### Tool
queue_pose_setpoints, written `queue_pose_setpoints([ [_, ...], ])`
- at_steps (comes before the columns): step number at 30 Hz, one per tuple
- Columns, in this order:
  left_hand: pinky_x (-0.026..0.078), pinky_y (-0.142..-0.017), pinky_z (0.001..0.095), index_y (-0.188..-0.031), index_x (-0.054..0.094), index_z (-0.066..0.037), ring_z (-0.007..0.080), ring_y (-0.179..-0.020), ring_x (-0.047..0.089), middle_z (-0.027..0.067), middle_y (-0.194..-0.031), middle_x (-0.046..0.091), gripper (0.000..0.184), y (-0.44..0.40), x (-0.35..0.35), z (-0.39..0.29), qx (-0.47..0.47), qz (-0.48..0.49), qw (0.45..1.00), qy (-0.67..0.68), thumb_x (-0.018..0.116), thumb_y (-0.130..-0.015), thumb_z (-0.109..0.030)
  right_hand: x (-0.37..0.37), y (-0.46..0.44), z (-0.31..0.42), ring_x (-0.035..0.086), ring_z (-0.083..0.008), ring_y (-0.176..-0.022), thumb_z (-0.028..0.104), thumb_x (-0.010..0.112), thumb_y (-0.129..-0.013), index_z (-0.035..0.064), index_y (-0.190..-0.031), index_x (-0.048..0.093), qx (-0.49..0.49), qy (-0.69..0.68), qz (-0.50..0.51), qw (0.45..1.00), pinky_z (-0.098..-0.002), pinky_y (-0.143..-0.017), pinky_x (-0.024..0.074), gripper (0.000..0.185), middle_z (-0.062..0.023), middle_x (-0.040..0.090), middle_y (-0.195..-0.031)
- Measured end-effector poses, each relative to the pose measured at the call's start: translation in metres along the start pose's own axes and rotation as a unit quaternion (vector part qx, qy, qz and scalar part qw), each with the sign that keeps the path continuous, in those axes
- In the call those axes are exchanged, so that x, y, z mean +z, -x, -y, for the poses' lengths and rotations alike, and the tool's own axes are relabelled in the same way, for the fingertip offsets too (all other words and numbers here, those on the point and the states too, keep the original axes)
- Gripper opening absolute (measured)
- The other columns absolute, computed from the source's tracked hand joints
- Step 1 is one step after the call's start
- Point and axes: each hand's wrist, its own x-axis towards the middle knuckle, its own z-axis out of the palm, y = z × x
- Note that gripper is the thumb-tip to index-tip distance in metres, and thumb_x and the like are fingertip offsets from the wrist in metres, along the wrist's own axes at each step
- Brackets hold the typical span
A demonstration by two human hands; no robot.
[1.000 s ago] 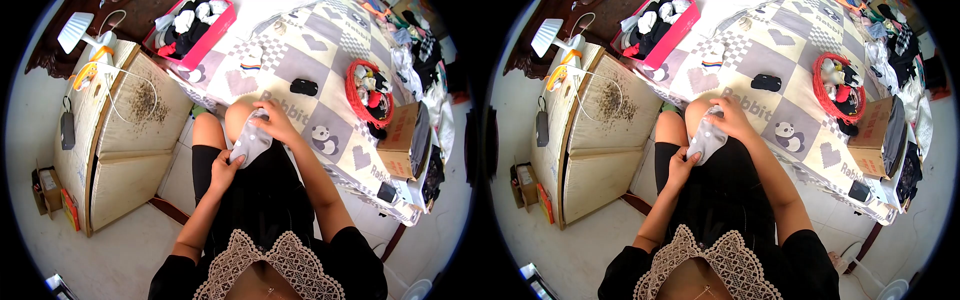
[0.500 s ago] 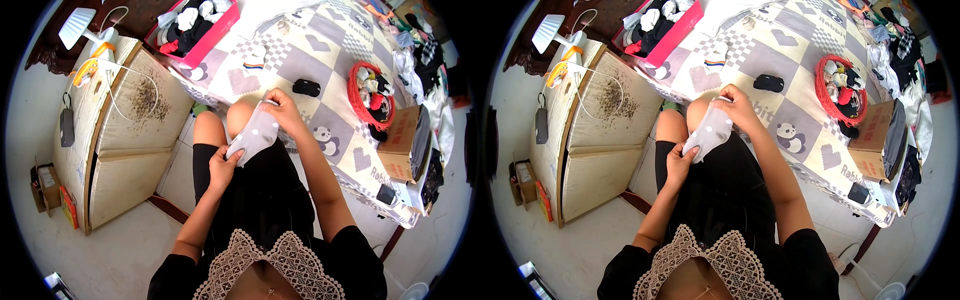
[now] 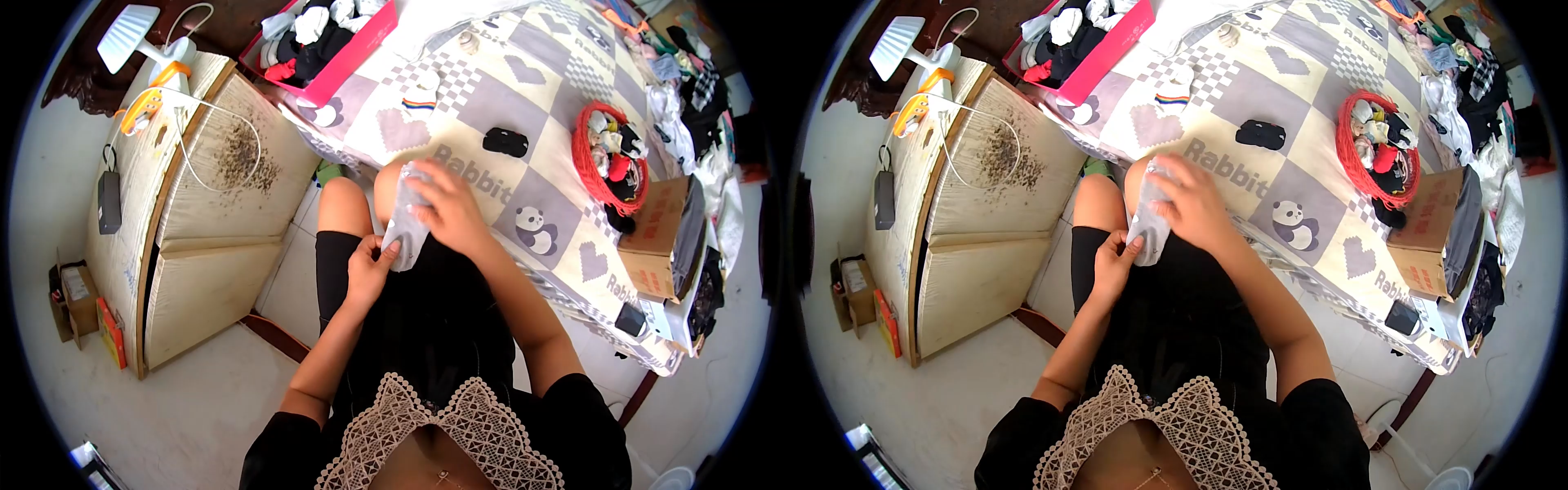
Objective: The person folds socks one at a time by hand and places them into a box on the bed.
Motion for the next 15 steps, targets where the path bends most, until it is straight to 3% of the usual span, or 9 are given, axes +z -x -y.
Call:
queue_pose_setpoints([
  [1, 0.043, -0.055, 0.0230, -0.083, 0.056, -0.001, 0.0065, -0.061, 0.051, 0.0002, -0.069, 0.058, 0.025, -0.001, -0.001, 0.000, 0.001, 0.001, 1.000, 0.000, 0.066, -0.087, -0.024, 0.002, 0.006, 0.002, 0.037, -0.0346, -0.128, 0.030, 0.065, -0.081, 0.0107, -0.122, 0.053, -0.036, 0.042, 0.086, 0.995, -0.0476, -0.097, 0.0364, 0.047, -0.0102, 0.042, -0.136],
  [2, 0.043, -0.055, 0.0227, -0.081, 0.055, -0.002, 0.0067, -0.061, 0.052, 0.0002, -0.068, 0.058, 0.024, -0.002, -0.003, 0.002, -0.009, 0.018, 1.000, 0.005, 0.067, -0.086, -0.022, 0.010, 0.015, 0.000, 0.030, -0.0334, -0.134, 0.037, 0.061, -0.082, 0.0133, -0.130, 0.049, 0.011, 0.046, 0.123, 0.991, -0.0515, -0.100, 0.0327, 0.054, -0.0068, 0.036, -0.143],
  [4, 0.044, -0.055, 0.0225, -0.079, 0.054, -0.002, 0.0069, -0.061, 0.053, 0.0001, -0.068, 0.058, 0.024, -0.001, -0.003, -0.006, -0.018, 0.035, 0.999, 0.009, 0.068, -0.085, -0.020, 0.012, 0.020, -0.009, 0.031, -0.0340, -0.134, 0.036, 0.060, -0.084, 0.0136, -0.132, 0.047, 0.031, 0.037, 0.119, 0.992, -0.0504, -0.101, 0.0325, 0.054, -0.0089, 0.036, -0.143],
  [6, 0.046, -0.056, 0.0215, -0.078, 0.053, -0.002, 0.0075, -0.063, 0.055, 0.0015, -0.070, 0.059, 0.022, 0.004, -0.002, -0.014, -0.090, 0.062, 0.989, 0.103, 0.071, -0.083, -0.015, 0.015, 0.021, -0.019, 0.031, -0.0346, -0.133, 0.034, 0.059, -0.086, 0.0140, -0.133, 0.045, 0.049, 0.028, 0.115, 0.992, -0.0493, -0.102, 0.0324, 0.053, -0.0111, 0.036, -0.142],
  [8, 0.047, -0.057, 0.0224, -0.083, 0.051, -0.004, 0.0085, -0.066, 0.056, 0.0020, -0.074, 0.060, 0.022, 0.006, -0.002, -0.016, -0.096, 0.072, 0.988, 0.097, 0.071, -0.082, -0.012, 0.020, 0.021, -0.033, 0.042, -0.0329, -0.127, 0.031, 0.056, -0.090, 0.0092, -0.133, 0.045, 0.128, -0.190, 0.074, 0.971, -0.0425, -0.099, 0.0378, 0.050, -0.0152, 0.042, -0.138],
  [9, 0.049, -0.059, 0.0232, -0.088, 0.050, -0.006, 0.0096, -0.070, 0.057, 0.0024, -0.077, 0.061, 0.023, 0.006, -0.001, -0.016, -0.102, 0.080, 0.987, 0.092, 0.071, -0.081, -0.010, 0.027, 0.023, -0.042, 0.042, -0.0329, -0.127, 0.031, 0.056, -0.090, 0.0092, -0.133, 0.045, 0.127, -0.189, 0.073, 0.971, -0.0425, -0.099, 0.0378, 0.050, -0.0152, 0.042, -0.138],
  [11, 0.048, -0.059, 0.0230, -0.096, 0.048, -0.004, 0.0099, -0.071, 0.058, 0.0045, -0.081, 0.061, 0.028, 0.007, 0.001, -0.019, -0.105, 0.074, 0.988, 0.089, 0.071, -0.080, -0.007, 0.040, 0.027, -0.057, 0.054, -0.0285, -0.113, 0.030, 0.055, -0.092, 0.0027, -0.131, 0.045, 0.292, -0.351, 0.006, 0.890, -0.0343, -0.092, 0.0441, 0.048, -0.0182, 0.052, -0.127],
  [12, 0.048, -0.059, 0.0227, -0.105, 0.046, -0.002, 0.0102, -0.072, 0.058, 0.0066, -0.085, 0.061, 0.035, 0.008, 0.002, -0.019, -0.110, 0.068, 0.988, 0.085, 0.070, -0.080, -0.005, 0.038, 0.026, -0.057, 0.055, -0.0171, -0.104, 0.023, 0.054, -0.093, -0.0014, -0.126, 0.048, 0.289, -0.314, -0.020, 0.904, -0.0287, -0.089, 0.0440, 0.041, -0.0115, 0.057, -0.118],
  [15, 0.049, -0.062, 0.0237, -0.118, 0.040, 0.000, 0.0118, -0.076, 0.058, 0.0089, -0.090, 0.060, 0.050, 0.008, 0.006, -0.014, -0.084, 0.060, 0.990, 0.099, 0.070, -0.078, -0.001, 0.035, 0.021, -0.055, 0.061, -0.0195, -0.091, 0.027, 0.059, -0.090, -0.0024, -0.113, 0.057, 0.307, -0.329, -0.006, 0.893, -0.0293, -0.078, 0.0480, 0.037, -0.0135, 0.061, -0.107],
])
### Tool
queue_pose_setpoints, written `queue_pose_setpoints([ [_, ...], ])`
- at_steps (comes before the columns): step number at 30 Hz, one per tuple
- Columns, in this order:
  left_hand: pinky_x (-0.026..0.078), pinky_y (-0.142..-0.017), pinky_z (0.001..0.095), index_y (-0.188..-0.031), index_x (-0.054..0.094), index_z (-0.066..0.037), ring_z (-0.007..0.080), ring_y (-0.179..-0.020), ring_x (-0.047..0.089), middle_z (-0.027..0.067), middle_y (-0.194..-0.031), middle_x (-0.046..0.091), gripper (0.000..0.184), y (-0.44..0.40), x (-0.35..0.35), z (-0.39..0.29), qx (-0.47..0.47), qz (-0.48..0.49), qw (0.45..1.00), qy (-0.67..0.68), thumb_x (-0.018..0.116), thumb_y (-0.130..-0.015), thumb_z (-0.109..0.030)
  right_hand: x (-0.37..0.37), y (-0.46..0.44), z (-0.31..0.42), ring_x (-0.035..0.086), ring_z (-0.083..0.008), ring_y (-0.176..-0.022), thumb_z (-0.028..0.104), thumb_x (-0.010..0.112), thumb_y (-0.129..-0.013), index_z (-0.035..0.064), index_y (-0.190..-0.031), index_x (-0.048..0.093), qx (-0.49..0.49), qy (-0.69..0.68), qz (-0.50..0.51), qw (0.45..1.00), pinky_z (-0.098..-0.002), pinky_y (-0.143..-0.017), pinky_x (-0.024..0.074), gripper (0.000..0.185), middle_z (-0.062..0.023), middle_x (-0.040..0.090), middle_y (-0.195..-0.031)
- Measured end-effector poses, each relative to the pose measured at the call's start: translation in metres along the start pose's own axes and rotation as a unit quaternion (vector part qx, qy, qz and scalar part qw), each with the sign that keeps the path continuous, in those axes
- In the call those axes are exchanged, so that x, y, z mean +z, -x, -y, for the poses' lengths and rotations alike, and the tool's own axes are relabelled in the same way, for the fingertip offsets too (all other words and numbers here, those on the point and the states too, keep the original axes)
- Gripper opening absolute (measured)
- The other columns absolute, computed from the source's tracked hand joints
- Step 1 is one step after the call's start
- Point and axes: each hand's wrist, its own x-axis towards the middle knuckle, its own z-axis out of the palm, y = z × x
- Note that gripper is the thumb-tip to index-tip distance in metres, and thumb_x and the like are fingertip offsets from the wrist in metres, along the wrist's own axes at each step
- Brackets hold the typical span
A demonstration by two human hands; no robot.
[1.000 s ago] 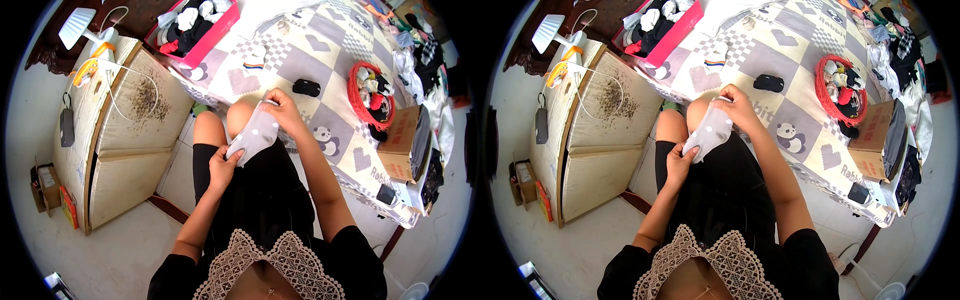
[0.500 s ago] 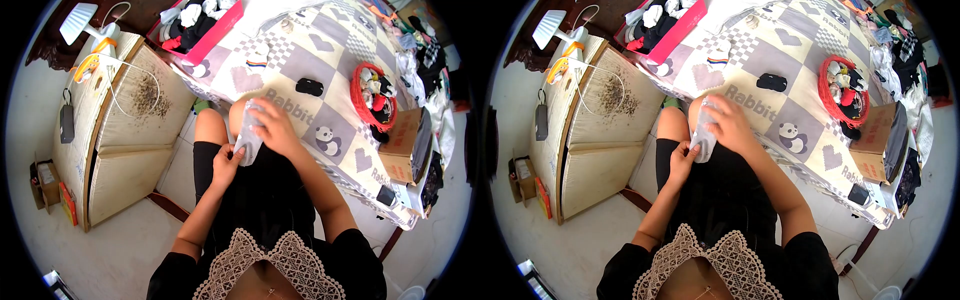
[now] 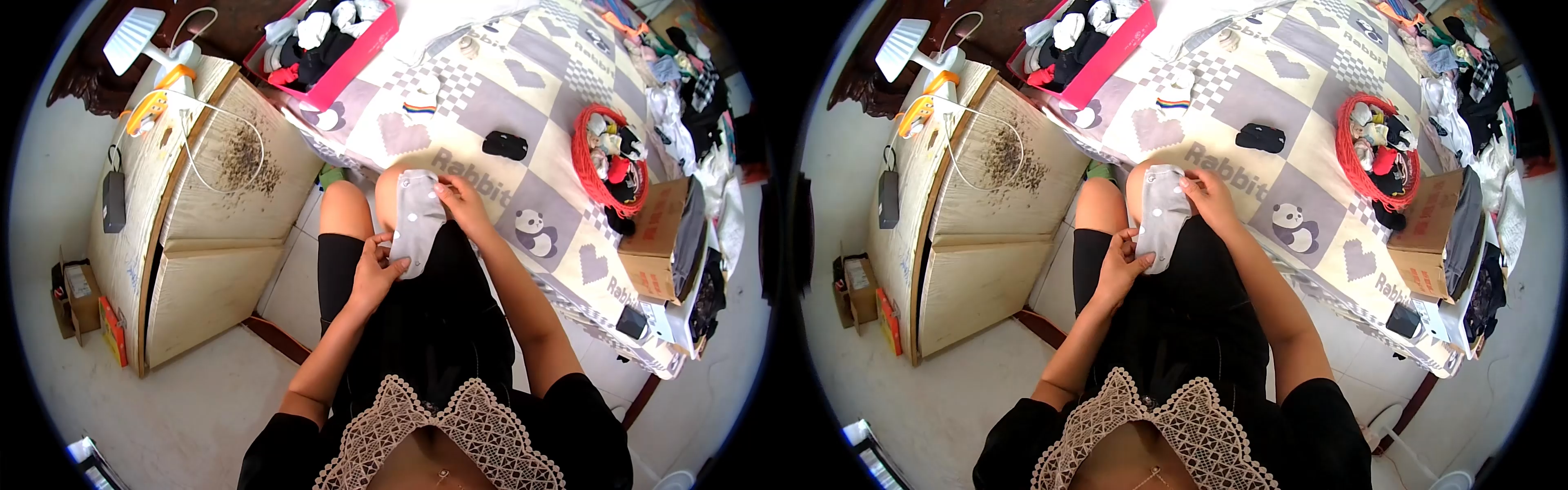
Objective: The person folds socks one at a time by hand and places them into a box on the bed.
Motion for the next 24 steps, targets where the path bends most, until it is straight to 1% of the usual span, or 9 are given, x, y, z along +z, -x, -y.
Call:
queue_pose_setpoints([
  [1, 0.049, -0.062, 0.0237, -0.118, 0.040, 0.000, 0.0118, -0.076, 0.058, 0.0089, -0.090, 0.060, 0.050, -0.001, 0.000, 0.001, -0.002, 0.002, 1.000, -0.001, 0.070, -0.078, -0.001, 0.001, -0.001, 0.003, 0.061, -0.0195, -0.091, 0.027, 0.059, -0.090, -0.0024, -0.113, 0.057, 0.002, -0.001, -0.002, 1.000, -0.0293, -0.078, 0.0480, 0.037, -0.0135, 0.061, -0.107],
  [3, 0.049, -0.067, 0.0246, -0.123, 0.038, 0.001, 0.0132, -0.078, 0.058, 0.0099, -0.091, 0.059, 0.056, -0.004, -0.001, 0.002, 0.004, 0.008, 0.999, -0.053, 0.070, -0.077, 0.001, 0.004, -0.005, 0.010, 0.057, -0.0119, -0.084, 0.018, 0.057, -0.092, -0.0010, -0.104, 0.060, -0.045, 0.058, -0.019, 0.997, -0.0244, -0.075, 0.0449, 0.023, -0.0051, 0.061, -0.094],
  [4, 0.049, -0.067, 0.0246, -0.123, 0.038, 0.001, 0.0132, -0.078, 0.058, 0.0099, -0.091, 0.059, 0.056, -0.005, -0.001, 0.003, 0.002, 0.010, 0.999, -0.054, 0.070, -0.077, 0.001, 0.006, -0.008, 0.014, 0.057, -0.0119, -0.084, 0.018, 0.057, -0.092, -0.0010, -0.104, 0.060, -0.043, 0.057, -0.021, 0.997, -0.0244, -0.075, 0.0449, 0.023, -0.0051, 0.061, -0.094],
  [6, 0.049, -0.069, 0.0247, -0.123, 0.039, 0.000, 0.0139, -0.079, 0.059, 0.0098, -0.090, 0.059, 0.055, -0.005, 0.000, 0.002, 0.013, 0.020, 0.998, -0.057, 0.069, -0.077, 0.002, 0.008, -0.016, 0.021, 0.055, -0.0097, -0.076, 0.018, 0.059, -0.090, -0.0003, -0.095, 0.061, -0.003, -0.094, -0.001, 0.996, -0.0226, -0.071, 0.0440, 0.019, -0.0019, 0.060, -0.083],
  [10, 0.049, -0.071, 0.0251, -0.123, 0.039, 0.000, 0.0141, -0.080, 0.059, 0.0099, -0.091, 0.060, 0.055, -0.004, -0.001, 0.002, 0.009, 0.022, 0.999, -0.043, 0.069, -0.077, 0.002, 0.004, -0.032, 0.030, 0.054, -0.0083, -0.074, 0.017, 0.060, -0.089, -0.0002, -0.092, 0.060, -0.028, -0.098, 0.022, 0.995, -0.0220, -0.070, 0.0434, 0.018, -0.0006, 0.059, -0.079],
  [13, 0.049, -0.071, 0.0250, -0.122, 0.039, 0.000, 0.0141, -0.080, 0.059, 0.0099, -0.090, 0.060, 0.054, -0.004, -0.002, 0.002, -0.005, 0.022, 0.999, -0.024, 0.069, -0.077, 0.002, 0.005, -0.033, 0.033, 0.052, -0.0078, -0.073, 0.016, 0.061, -0.088, -0.0004, -0.092, 0.060, -0.032, -0.009, 0.008, 0.999, -0.0222, -0.067, 0.0426, 0.017, -0.0001, 0.058, -0.078],
  [16, 0.049, -0.071, 0.0252, -0.120, 0.040, 0.000, 0.0145, -0.080, 0.059, 0.0099, -0.090, 0.060, 0.053, -0.004, -0.003, 0.001, -0.007, 0.025, 0.999, -0.023, 0.070, -0.077, 0.001, 0.007, -0.027, 0.034, 0.050, -0.0065, -0.071, 0.016, 0.061, -0.089, 0.0000, -0.090, 0.059, -0.039, 0.081, 0.047, 0.995, -0.0220, -0.065, 0.0414, 0.016, 0.0011, 0.057, -0.076],
  [18, 0.049, -0.071, 0.0248, -0.116, 0.045, 0.000, 0.0139, -0.080, 0.059, 0.0085, -0.091, 0.061, 0.046, -0.003, -0.004, -0.002, -0.021, 0.035, 0.998, -0.052, 0.070, -0.078, 0.000, 0.007, -0.027, 0.035, 0.049, -0.0062, -0.070, 0.017, 0.059, -0.090, 0.0015, -0.088, 0.059, -0.036, 0.001, 0.097, 0.995, -0.0222, -0.064, 0.0412, 0.016, 0.0017, 0.056, -0.077],
  [24, 0.048, -0.072, 0.0236, -0.101, 0.056, -0.001, 0.0102, -0.080, 0.058, 0.0041, -0.091, 0.062, 0.025, -0.005, -0.007, 0.007, -0.019, 0.066, 0.997, -0.022, 0.069, -0.080, -0.003, 0.000, -0.036, 0.052, 0.046, -0.0065, -0.072, 0.018, 0.054, -0.093, 0.0039, -0.092, 0.057, -0.010, -0.145, 0.094, 0.985, -0.0223, -0.068, 0.0400, 0.015, 0.0026, 0.054, -0.080],
])
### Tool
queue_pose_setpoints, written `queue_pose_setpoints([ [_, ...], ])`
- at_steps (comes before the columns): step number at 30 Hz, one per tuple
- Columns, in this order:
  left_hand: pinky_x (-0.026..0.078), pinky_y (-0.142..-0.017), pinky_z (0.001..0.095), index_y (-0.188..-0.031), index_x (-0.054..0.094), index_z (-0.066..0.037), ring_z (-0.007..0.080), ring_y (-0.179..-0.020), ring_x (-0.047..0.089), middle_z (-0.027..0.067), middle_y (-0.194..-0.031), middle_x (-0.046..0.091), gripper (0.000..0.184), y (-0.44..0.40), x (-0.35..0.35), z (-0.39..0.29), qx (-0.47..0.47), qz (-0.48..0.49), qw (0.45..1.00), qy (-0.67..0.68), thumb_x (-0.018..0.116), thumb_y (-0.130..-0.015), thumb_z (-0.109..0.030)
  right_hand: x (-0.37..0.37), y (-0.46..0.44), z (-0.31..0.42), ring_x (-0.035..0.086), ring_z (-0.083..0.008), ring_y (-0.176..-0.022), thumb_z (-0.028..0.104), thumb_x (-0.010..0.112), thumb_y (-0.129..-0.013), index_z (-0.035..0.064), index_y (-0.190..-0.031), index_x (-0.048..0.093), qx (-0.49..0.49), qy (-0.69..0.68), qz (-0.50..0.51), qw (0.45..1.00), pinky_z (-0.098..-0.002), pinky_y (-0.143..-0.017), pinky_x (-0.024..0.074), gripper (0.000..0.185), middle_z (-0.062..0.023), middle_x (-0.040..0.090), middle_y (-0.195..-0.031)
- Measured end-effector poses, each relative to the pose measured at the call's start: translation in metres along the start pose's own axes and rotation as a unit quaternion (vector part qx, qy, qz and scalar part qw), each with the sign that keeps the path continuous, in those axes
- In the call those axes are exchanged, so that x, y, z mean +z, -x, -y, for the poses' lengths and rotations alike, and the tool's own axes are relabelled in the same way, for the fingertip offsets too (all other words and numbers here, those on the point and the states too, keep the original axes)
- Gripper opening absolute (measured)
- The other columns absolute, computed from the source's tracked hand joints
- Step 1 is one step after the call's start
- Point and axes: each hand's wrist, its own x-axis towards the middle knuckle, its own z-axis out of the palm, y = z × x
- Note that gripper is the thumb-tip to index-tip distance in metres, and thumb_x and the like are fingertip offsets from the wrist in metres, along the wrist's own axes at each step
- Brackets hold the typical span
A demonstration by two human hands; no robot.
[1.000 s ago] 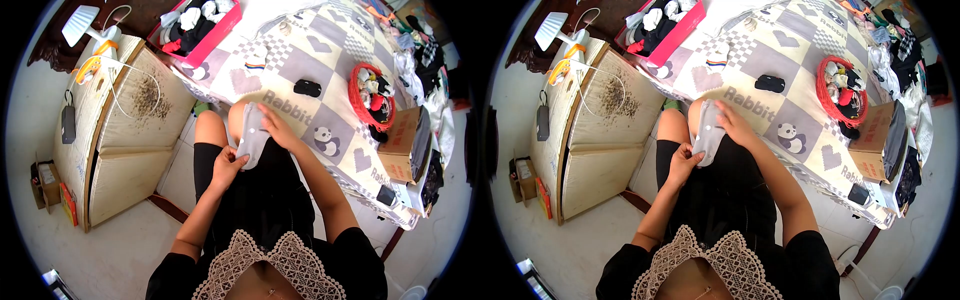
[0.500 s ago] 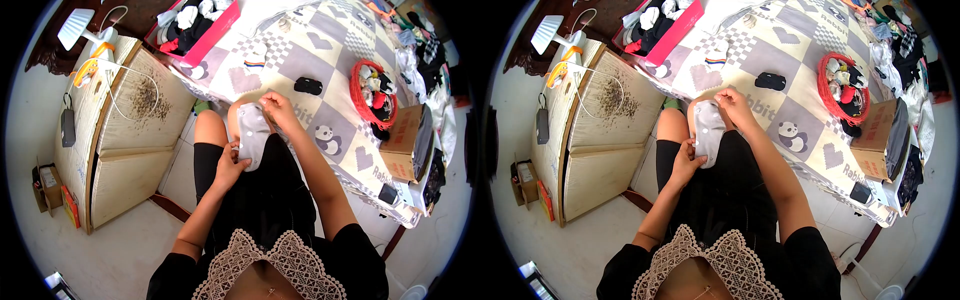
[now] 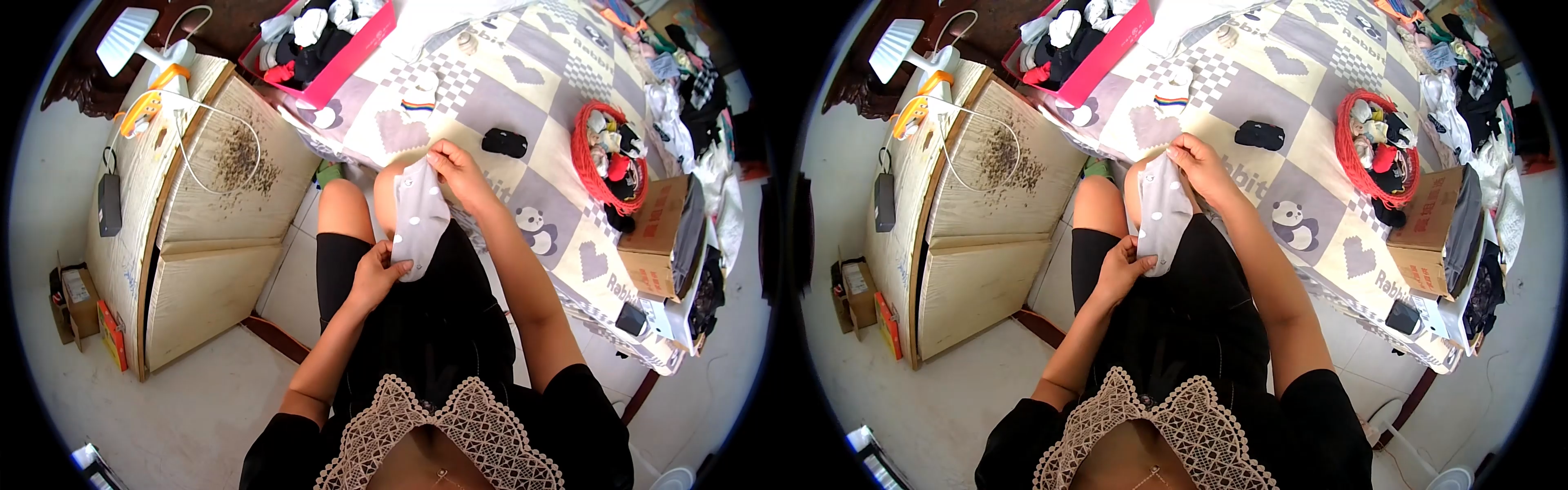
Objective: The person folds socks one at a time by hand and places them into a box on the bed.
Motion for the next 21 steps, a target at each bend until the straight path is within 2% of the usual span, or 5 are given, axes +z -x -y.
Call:
queue_pose_setpoints([
  [7, 0.045, -0.067, 0.0216, -0.098, 0.055, -0.002, 0.0074, -0.075, 0.056, 0.0015, -0.086, 0.061, 0.023, 0.002, 0.006, -0.009, -0.018, 0.016, 0.999, 0.022, 0.069, -0.081, -0.004, 0.014, -0.009, -0.016, 0.048, -0.0077, -0.080, 0.024, 0.052, -0.095, 0.0032, -0.100, 0.056, -0.025, 0.109, -0.069, 0.991, -0.0227, -0.074, 0.0405, 0.022, 0.0009, 0.055, -0.086],
  [10, 0.043, -0.063, 0.0205, -0.098, 0.055, -0.003, 0.0064, -0.072, 0.054, 0.0006, -0.084, 0.061, 0.022, 0.004, 0.006, -0.009, -0.025, 0.013, 1.000, 0.010, 0.069, -0.081, -0.006, 0.013, -0.003, -0.033, 0.056, -0.0144, -0.081, 0.031, 0.058, -0.090, -0.0003, -0.101, 0.056, -0.022, 0.115, -0.159, 0.980, -0.0278, -0.073, 0.0450, 0.033, -0.0095, 0.060, -0.087],
  [12, 0.043, -0.063, 0.0201, -0.099, 0.056, -0.003, 0.0061, -0.072, 0.054, 0.0001, -0.083, 0.061, 0.023, 0.004, 0.005, -0.009, -0.057, 0.019, 0.998, -0.005, 0.070, -0.082, -0.010, 0.010, 0.008, -0.033, 0.061, -0.0225, -0.084, 0.037, 0.062, -0.086, -0.0005, -0.103, 0.055, 0.077, 0.231, -0.154, 0.958, -0.0318, -0.074, 0.0470, 0.042, -0.0158, 0.063, -0.091],
  [15, 0.042, -0.061, 0.0200, -0.100, 0.057, -0.002, 0.0060, -0.070, 0.054, 0.0000, -0.082, 0.061, 0.025, 0.004, 0.008, -0.013, -0.044, 0.024, 0.999, 0.007, 0.070, -0.082, -0.013, 0.013, 0.024, -0.018, 0.055, -0.0141, -0.080, 0.036, 0.061, -0.087, 0.0016, -0.106, 0.054, 0.103, 0.376, -0.093, 0.916, -0.0276, -0.072, 0.0451, 0.040, -0.0069, 0.060, -0.088],
  [21, 0.042, -0.057, 0.0184, -0.106, 0.059, -0.001, 0.0029, -0.067, 0.052, -0.0012, -0.084, 0.063, 0.028, 0.005, 0.009, -0.015, 0.001, 0.009, 1.000, 0.006, 0.067, -0.085, -0.017, 0.031, 0.019, 0.009, 0.055, -0.0127, -0.076, 0.021, 0.068, -0.083, 0.0008, -0.102, 0.051, -0.046, 0.143, -0.067, 0.986, -0.0278, -0.069, 0.0451, 0.032, -0.0076, 0.059, -0.082],
])
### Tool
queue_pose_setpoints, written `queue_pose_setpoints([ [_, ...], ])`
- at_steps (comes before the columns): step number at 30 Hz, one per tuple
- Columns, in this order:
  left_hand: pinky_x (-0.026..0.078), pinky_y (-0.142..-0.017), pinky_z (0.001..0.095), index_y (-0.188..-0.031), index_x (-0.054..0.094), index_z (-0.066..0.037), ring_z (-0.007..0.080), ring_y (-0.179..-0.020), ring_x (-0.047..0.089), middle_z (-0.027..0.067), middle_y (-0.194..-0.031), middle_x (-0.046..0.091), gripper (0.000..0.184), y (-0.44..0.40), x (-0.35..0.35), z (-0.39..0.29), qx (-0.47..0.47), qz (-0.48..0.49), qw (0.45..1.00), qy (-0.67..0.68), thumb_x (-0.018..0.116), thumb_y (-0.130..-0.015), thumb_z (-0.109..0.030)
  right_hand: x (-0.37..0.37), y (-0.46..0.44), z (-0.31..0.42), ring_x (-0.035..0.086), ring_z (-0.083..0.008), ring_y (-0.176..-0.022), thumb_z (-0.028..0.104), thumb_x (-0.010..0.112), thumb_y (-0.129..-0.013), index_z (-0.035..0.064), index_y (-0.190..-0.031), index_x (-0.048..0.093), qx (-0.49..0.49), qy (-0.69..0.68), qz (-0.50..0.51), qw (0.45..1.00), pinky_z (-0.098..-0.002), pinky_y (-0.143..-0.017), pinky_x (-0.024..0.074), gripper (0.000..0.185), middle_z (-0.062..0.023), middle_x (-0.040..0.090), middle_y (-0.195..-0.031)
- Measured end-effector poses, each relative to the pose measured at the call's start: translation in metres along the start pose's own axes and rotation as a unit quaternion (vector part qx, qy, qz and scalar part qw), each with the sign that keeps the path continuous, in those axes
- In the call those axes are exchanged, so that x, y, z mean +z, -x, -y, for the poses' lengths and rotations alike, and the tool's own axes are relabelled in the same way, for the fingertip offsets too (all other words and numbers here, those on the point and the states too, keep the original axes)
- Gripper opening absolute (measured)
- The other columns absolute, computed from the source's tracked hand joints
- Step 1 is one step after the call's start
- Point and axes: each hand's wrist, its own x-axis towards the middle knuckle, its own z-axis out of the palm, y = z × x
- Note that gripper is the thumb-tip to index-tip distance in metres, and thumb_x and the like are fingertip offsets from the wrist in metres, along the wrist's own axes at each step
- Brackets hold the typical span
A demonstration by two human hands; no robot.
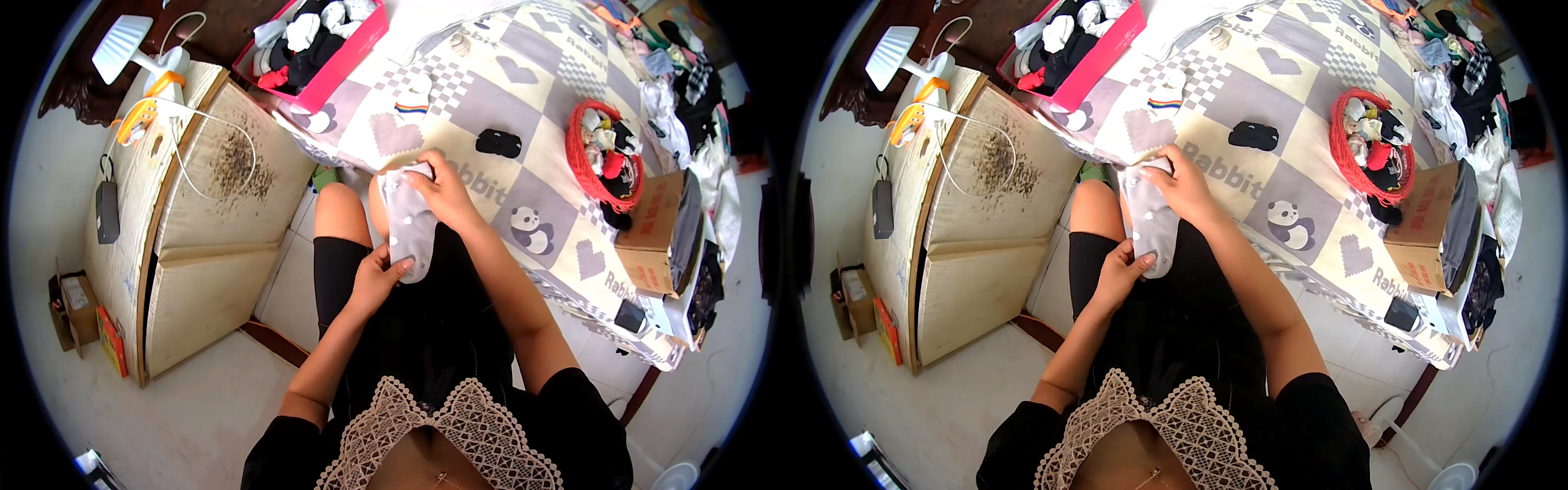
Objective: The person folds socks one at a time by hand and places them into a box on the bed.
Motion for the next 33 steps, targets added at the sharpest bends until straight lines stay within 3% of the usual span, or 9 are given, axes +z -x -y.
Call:
queue_pose_setpoints([
  [4, 0.043, -0.054, 0.0194, -0.106, 0.058, -0.001, 0.0043, -0.062, 0.053, -0.0001, -0.081, 0.062, 0.027, -0.005, 0.008, -0.017, 0.010, 0.011, 1.000, 0.007, 0.067, -0.086, -0.016, 0.008, -0.007, 0.006, 0.055, -0.0161, -0.078, 0.015, 0.068, -0.082, 0.0013, -0.106, 0.051, -0.032, -0.020, -0.002, 0.999, -0.0285, -0.068, 0.0452, 0.033, -0.0093, 0.057, -0.089],
  [6, 0.044, -0.052, 0.0198, -0.104, 0.055, -0.005, 0.0079, -0.061, 0.058, 0.0020, -0.077, 0.063, 0.026, -0.014, 0.012, -0.015, -0.022, 0.015, 0.999, 0.018, 0.067, -0.086, -0.019, 0.012, -0.008, -0.003, 0.055, -0.0222, -0.085, 0.015, 0.069, -0.080, 0.0022, -0.108, 0.052, -0.144, 0.222, -0.127, 0.956, -0.0290, -0.069, 0.0454, 0.035, -0.0109, 0.053, -0.099],
  [7, 0.044, -0.052, 0.0198, -0.104, 0.055, -0.005, 0.0079, -0.061, 0.058, 0.0020, -0.077, 0.063, 0.026, -0.014, 0.012, -0.019, -0.018, 0.018, 1.000, 0.017, 0.067, -0.086, -0.019, 0.010, -0.005, -0.001, 0.055, -0.0222, -0.085, 0.015, 0.069, -0.080, 0.0022, -0.108, 0.052, -0.148, 0.223, -0.131, 0.955, -0.0290, -0.069, 0.0454, 0.035, -0.0109, 0.053, -0.099],
  [9, 0.045, -0.050, 0.0219, -0.109, 0.052, -0.004, 0.0104, -0.058, 0.059, 0.0040, -0.078, 0.063, 0.028, -0.011, 0.014, -0.024, -0.091, 0.010, 0.994, 0.065, 0.063, -0.086, -0.016, 0.003, 0.014, 0.005, 0.051, -0.0339, -0.095, 0.019, 0.071, -0.075, 0.0057, -0.104, 0.053, -0.195, 0.177, -0.113, 0.958, -0.0398, -0.081, 0.0433, 0.037, -0.0136, 0.050, -0.100],
  [16, 0.052, -0.065, 0.0241, -0.121, 0.047, -0.003, 0.0173, -0.086, 0.063, 0.0082, -0.099, 0.062, 0.037, -0.013, 0.012, -0.020, -0.114, 0.022, 0.973, 0.200, 0.056, -0.086, -0.014, -0.010, 0.090, 0.027, 0.051, -0.0274, -0.101, 0.012, 0.069, -0.068, 0.0079, -0.103, 0.060, -0.300, 0.298, 0.114, 0.899, -0.0395, -0.086, 0.0401, 0.037, -0.0062, 0.054, -0.113],
  [18, 0.053, -0.080, 0.0325, -0.120, 0.049, -0.003, 0.0205, -0.096, 0.061, 0.0105, -0.108, 0.060, 0.034, -0.011, 0.015, -0.027, -0.105, 0.036, 0.972, 0.209, 0.050, -0.087, -0.014, -0.011, 0.097, 0.016, 0.050, -0.0263, -0.103, 0.008, 0.067, -0.066, 0.0081, -0.102, 0.061, -0.297, 0.312, 0.089, 0.898, -0.0390, -0.087, 0.0395, 0.037, -0.0050, 0.055, -0.113],
  [21, 0.052, -0.084, 0.0356, -0.119, 0.050, -0.004, 0.0192, -0.097, 0.061, 0.0077, -0.106, 0.061, 0.034, -0.014, 0.012, -0.027, -0.135, 0.087, 0.944, 0.288, 0.050, -0.090, -0.020, -0.009, 0.103, 0.004, 0.051, -0.0232, -0.104, -0.001, 0.061, -0.061, 0.0079, -0.100, 0.062, -0.301, 0.319, 0.022, 0.898, -0.0379, -0.085, 0.0402, 0.040, -0.0013, 0.060, -0.107],
  [28, 0.050, -0.082, 0.0351, -0.116, 0.053, -0.005, 0.0179, -0.094, 0.061, 0.0053, -0.102, 0.062, 0.038, -0.030, 0.003, -0.033, -0.183, 0.129, 0.925, 0.308, 0.059, -0.089, -0.031, -0.001, 0.108, 0.012, 0.055, -0.0205, -0.097, 0.000, 0.064, -0.060, 0.0103, -0.084, 0.066, -0.372, 0.314, -0.053, 0.872, -0.0354, -0.080, 0.0405, 0.026, 0.0030, 0.065, -0.095],
  [33, 0.049, -0.082, 0.0348, -0.116, 0.053, -0.002, 0.0195, -0.093, 0.060, 0.0070, -0.102, 0.062, 0.041, -0.033, 0.020, -0.035, -0.119, 0.107, 0.942, 0.294, 0.063, -0.088, -0.030, -0.005, 0.112, 0.010, 0.054, -0.0187, -0.091, 0.007, 0.069, -0.062, 0.0110, -0.082, 0.066, -0.365, 0.345, -0.080, 0.861, -0.0356, -0.078, 0.0400, 0.021, 0.0049, 0.062, -0.087],
])
